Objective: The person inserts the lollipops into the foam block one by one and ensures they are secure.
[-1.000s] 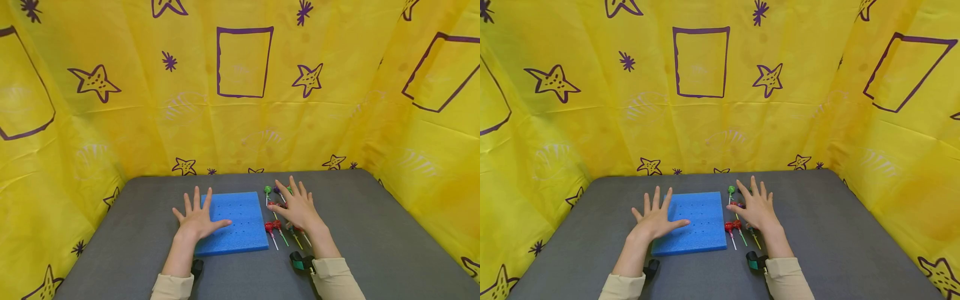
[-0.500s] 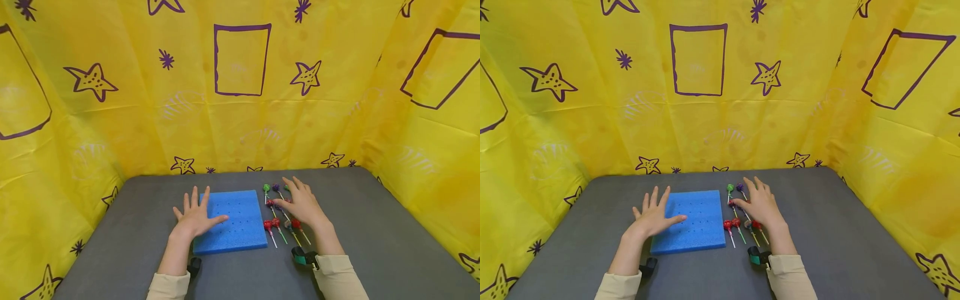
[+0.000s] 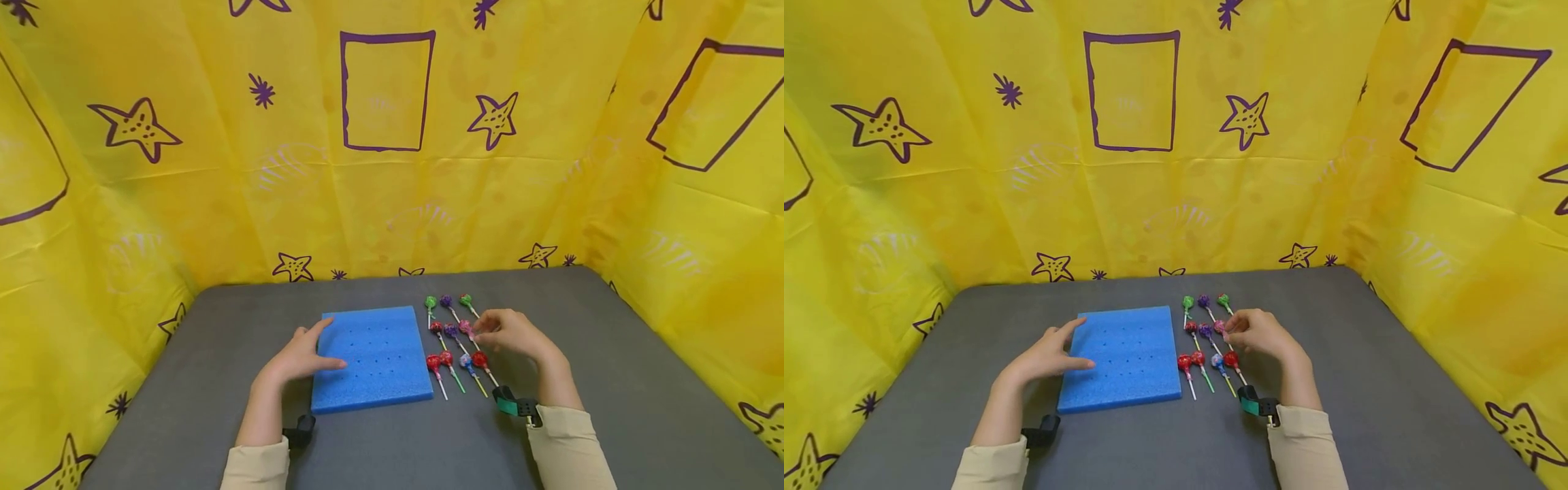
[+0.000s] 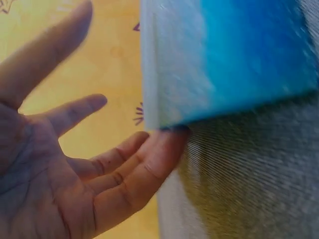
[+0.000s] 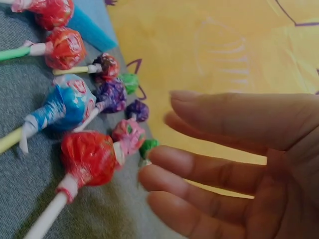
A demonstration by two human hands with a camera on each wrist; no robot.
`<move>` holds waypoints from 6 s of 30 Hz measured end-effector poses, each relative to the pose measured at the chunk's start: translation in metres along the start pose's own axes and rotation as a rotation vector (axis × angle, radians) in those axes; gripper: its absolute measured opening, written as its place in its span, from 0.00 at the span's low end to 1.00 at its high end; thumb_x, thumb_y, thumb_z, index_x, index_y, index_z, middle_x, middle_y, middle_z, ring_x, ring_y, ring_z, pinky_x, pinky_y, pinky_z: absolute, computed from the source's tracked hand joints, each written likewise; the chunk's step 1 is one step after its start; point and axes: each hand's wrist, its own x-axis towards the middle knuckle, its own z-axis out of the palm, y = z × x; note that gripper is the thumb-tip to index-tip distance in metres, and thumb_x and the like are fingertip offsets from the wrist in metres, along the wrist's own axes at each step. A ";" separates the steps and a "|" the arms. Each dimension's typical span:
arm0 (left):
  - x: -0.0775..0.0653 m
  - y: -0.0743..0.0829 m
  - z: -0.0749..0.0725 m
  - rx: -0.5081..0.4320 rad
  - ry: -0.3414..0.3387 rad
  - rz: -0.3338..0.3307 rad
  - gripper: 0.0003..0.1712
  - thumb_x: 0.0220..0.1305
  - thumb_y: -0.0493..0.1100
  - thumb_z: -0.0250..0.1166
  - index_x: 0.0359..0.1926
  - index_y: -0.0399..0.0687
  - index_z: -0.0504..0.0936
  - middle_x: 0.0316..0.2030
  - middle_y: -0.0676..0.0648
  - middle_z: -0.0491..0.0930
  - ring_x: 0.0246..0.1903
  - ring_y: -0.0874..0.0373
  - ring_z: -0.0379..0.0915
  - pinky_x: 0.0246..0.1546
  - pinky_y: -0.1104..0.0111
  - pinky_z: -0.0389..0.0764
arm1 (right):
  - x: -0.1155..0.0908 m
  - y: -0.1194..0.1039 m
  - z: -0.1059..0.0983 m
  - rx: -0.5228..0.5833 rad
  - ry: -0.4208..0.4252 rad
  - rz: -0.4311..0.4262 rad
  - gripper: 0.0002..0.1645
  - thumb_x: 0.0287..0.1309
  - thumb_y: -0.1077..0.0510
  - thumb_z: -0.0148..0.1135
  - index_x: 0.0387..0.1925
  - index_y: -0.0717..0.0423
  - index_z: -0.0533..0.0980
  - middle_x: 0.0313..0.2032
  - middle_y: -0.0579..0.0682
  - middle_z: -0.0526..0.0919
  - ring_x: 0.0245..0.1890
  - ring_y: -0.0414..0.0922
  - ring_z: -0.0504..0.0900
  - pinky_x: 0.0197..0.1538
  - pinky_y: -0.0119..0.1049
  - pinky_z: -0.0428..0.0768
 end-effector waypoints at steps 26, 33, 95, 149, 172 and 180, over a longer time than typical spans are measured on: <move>0.008 -0.017 0.001 -0.002 -0.049 -0.074 0.41 0.57 0.33 0.69 0.71 0.43 0.65 0.58 0.31 0.70 0.49 0.44 0.68 0.44 0.59 0.74 | -0.001 0.013 0.009 0.060 -0.191 0.088 0.13 0.54 0.56 0.71 0.39 0.58 0.81 0.29 0.50 0.83 0.27 0.42 0.79 0.33 0.39 0.84; 0.007 -0.017 0.002 -0.016 -0.056 -0.087 0.40 0.58 0.32 0.68 0.72 0.43 0.65 0.58 0.31 0.70 0.49 0.44 0.68 0.41 0.61 0.73 | 0.002 0.012 0.012 0.035 -0.171 0.109 0.12 0.53 0.57 0.72 0.37 0.59 0.81 0.27 0.48 0.82 0.25 0.41 0.80 0.30 0.38 0.84; 0.008 -0.017 0.001 -0.060 -0.041 -0.101 0.41 0.57 0.29 0.67 0.72 0.43 0.65 0.57 0.32 0.70 0.49 0.43 0.69 0.35 0.65 0.73 | 0.082 -0.100 0.104 0.443 0.205 -0.270 0.16 0.55 0.62 0.70 0.46 0.55 0.82 0.46 0.59 0.86 0.43 0.51 0.85 0.42 0.36 0.82; 0.009 -0.017 0.001 -0.052 -0.039 -0.131 0.41 0.59 0.32 0.68 0.72 0.46 0.65 0.60 0.32 0.70 0.49 0.44 0.71 0.42 0.60 0.78 | 0.114 -0.117 0.161 0.564 0.238 -0.260 0.16 0.56 0.62 0.70 0.48 0.53 0.83 0.48 0.56 0.87 0.47 0.52 0.85 0.44 0.36 0.83; 0.008 -0.017 0.002 -0.041 -0.042 -0.143 0.41 0.59 0.33 0.67 0.72 0.47 0.64 0.61 0.32 0.69 0.51 0.42 0.70 0.55 0.47 0.77 | 0.116 -0.113 0.164 0.515 0.241 -0.264 0.16 0.59 0.60 0.67 0.50 0.53 0.83 0.48 0.55 0.87 0.48 0.51 0.85 0.44 0.34 0.82; 0.010 -0.017 0.003 -0.048 -0.046 -0.157 0.41 0.59 0.33 0.67 0.73 0.48 0.64 0.63 0.31 0.68 0.53 0.42 0.69 0.50 0.54 0.79 | 0.114 -0.113 0.160 0.516 0.257 -0.291 0.16 0.60 0.61 0.67 0.51 0.55 0.83 0.47 0.57 0.88 0.49 0.52 0.85 0.43 0.32 0.82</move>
